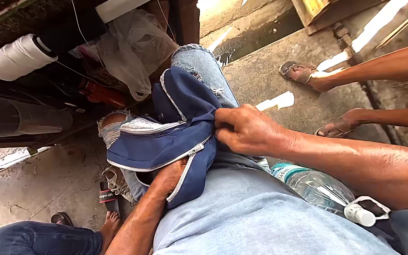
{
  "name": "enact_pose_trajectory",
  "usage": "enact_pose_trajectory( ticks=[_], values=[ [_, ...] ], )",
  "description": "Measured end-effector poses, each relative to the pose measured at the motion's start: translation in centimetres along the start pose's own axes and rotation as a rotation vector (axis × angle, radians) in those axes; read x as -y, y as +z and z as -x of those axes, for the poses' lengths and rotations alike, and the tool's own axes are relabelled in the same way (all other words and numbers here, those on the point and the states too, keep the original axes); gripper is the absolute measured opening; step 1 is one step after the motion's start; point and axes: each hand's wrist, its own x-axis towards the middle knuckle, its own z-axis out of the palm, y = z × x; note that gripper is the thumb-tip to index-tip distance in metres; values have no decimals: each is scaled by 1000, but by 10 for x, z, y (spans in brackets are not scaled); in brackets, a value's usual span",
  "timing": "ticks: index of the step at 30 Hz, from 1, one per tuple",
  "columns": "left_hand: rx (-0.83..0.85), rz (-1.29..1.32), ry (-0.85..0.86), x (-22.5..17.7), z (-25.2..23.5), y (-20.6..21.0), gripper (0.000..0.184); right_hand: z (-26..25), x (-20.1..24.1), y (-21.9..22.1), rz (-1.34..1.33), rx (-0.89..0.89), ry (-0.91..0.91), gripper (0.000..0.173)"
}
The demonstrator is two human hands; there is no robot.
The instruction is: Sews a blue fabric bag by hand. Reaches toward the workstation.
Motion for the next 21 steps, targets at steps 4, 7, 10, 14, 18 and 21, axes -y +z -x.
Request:
enact_pose_trajectory(
  ticks=[4, 7, 10, 14, 18, 21],
  values=[
    [-2, 27, 9, 3, 0, 0, 22, 2, 2, 9, 19, -95, -13, 11],
    [0, 18, 4, 5, 0, 1, 21, 8, -1, 20, 329, -204, -253, 16],
    [-31, -63, 44, 8, 1, 2, 24, 6, -2, 18, 244, -130, -188, 14],
    [-22, -116, 12, 8, -2, 3, 26, -5, 0, 5, -110, 41, 133, 15],
    [-26, -97, 8, 10, -2, 4, 24, 7, -5, 29, 361, -205, -264, 16],
    [-25, -123, -9, 8, -3, 4, 25, 1, -3, 25, 172, -125, -116, 13]
  ],
)
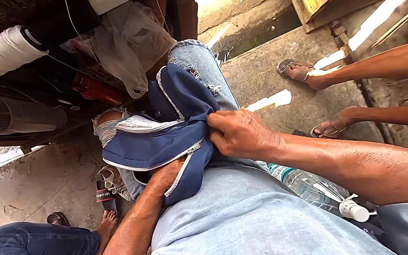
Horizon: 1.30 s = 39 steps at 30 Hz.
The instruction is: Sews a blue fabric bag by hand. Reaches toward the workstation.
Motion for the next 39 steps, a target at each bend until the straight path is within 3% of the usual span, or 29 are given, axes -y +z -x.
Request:
enact_pose_trajectory(
  ticks=[2, 6, 10, 12, 13, 15, 18, 20, 23, 27, 29, 32, 33, 35, 39],
  values=[
    [-2, 37, 17, 0, -1, 1, 22, -6, 0, -6, -173, 82, 182, 10],
    [-69, -60, 46, 3, 10, 0, 27, -1, -2, -9, -147, -14, 4, 9],
    [-221, 300, -131, -5, 17, -10, 11, 3, -2, -32, -286, 23, -53, 11],
    [-284, 434, -5, 7, 19, -9, 1, 5, 2, -39, -316, 23, -58, 12],
    [-305, 505, 36, 10, 21, -9, 6, 5, 3, -42, -325, 16, -67, 12],
    [-268, 639, 96, 20, 27, -9, 18, 4, 4, -43, -340, 10, -86, 13],
    [-168, 696, 259, 53, 34, -11, 15, 3, 3, -41, -343, 16, -114, 14],
    [-123, 945, 405, 72, 36, -12, 13, 3, 3, -41, -336, 19, -133, 14],
    [-38, 1565, 526, 79, 35, -1, 16, 3, 3, -40, -320, 39, -148, 15],
    [68, 1894, 451, 73, 24, 15, 20, 2, 4, -42, -269, 87, -135, 14],
    [-49, 1777, 313, 63, 23, 15, 11, 3, 4, -43, -251, 117, -125, 13],
    [-322, 1177, 96, 27, 24, 7, 28, 4, 2, -43, -266, 145, -102, 11],
    [-354, 909, 47, 19, 23, 2, 26, 4, 2, -44, -261, 160, -93, 10],
    [-367, 493, 39, 9, 16, -1, 4, 3, 4, -47, -223, 204, -61, 9],
    [-366, 201, -4, -6, 3, 1, 21, -2, 8, -48, -165, 233, -9, 4]
  ],
)
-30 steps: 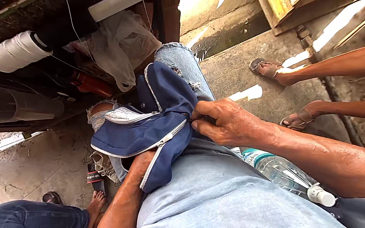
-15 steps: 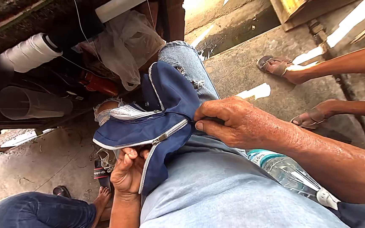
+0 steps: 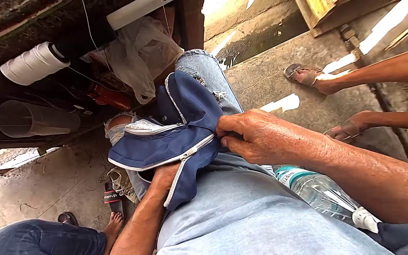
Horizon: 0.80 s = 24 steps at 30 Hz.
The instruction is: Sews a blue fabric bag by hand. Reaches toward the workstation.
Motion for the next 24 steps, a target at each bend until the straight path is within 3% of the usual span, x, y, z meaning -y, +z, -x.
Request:
enact_pose_trajectory(
  ticks=[7, 9, 11, 14, 20, 24],
  values=[
    [264, -329, -177, -12, -7, -2, 28, -4, 7, 4, 1, 9, 84, 7],
    [452, -504, -181, 1, -11, -1, 36, -4, 7, 7, -14, -16, 84, 8],
    [528, -531, -190, 4, -12, -5, 39, -2, 4, 11, -50, -62, 54, 12],
    [253, -323, -122, 8, -3, -5, 23, 3, 0, 16, -57, -111, 3, 14],
    [175, -96, -135, -10, 2, -8, 14, 15, -10, 24, 37, -276, -52, 21],
    [161, -160, -174, -19, 6, -8, 14, 21, -11, 23, -27, -352, -22, 22]
  ],
)
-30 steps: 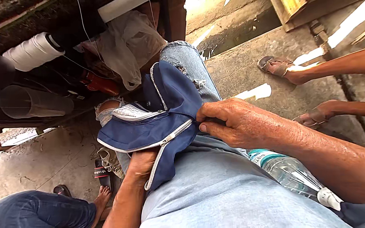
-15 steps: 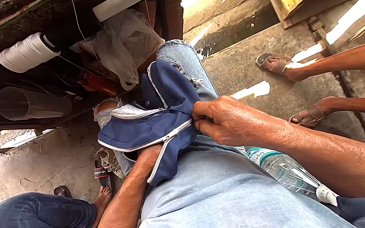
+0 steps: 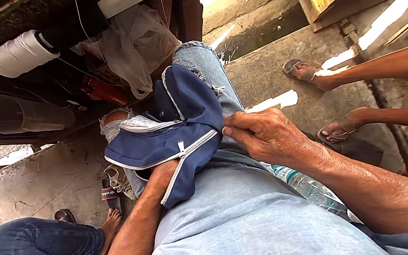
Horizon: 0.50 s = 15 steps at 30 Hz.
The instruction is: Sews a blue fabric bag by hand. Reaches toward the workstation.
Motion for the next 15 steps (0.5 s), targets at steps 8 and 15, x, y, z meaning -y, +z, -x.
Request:
enact_pose_trajectory(
  ticks=[8, 15],
  values=[
    [8, 48, 39, 26, -14, 1, 19, 8, -18, -32, -164, -376, 191, 18],
    [-77, 373, 223, 38, -2, -13, 8, 28, -18, -10, -1117, 195, 291, 22]
  ],
)
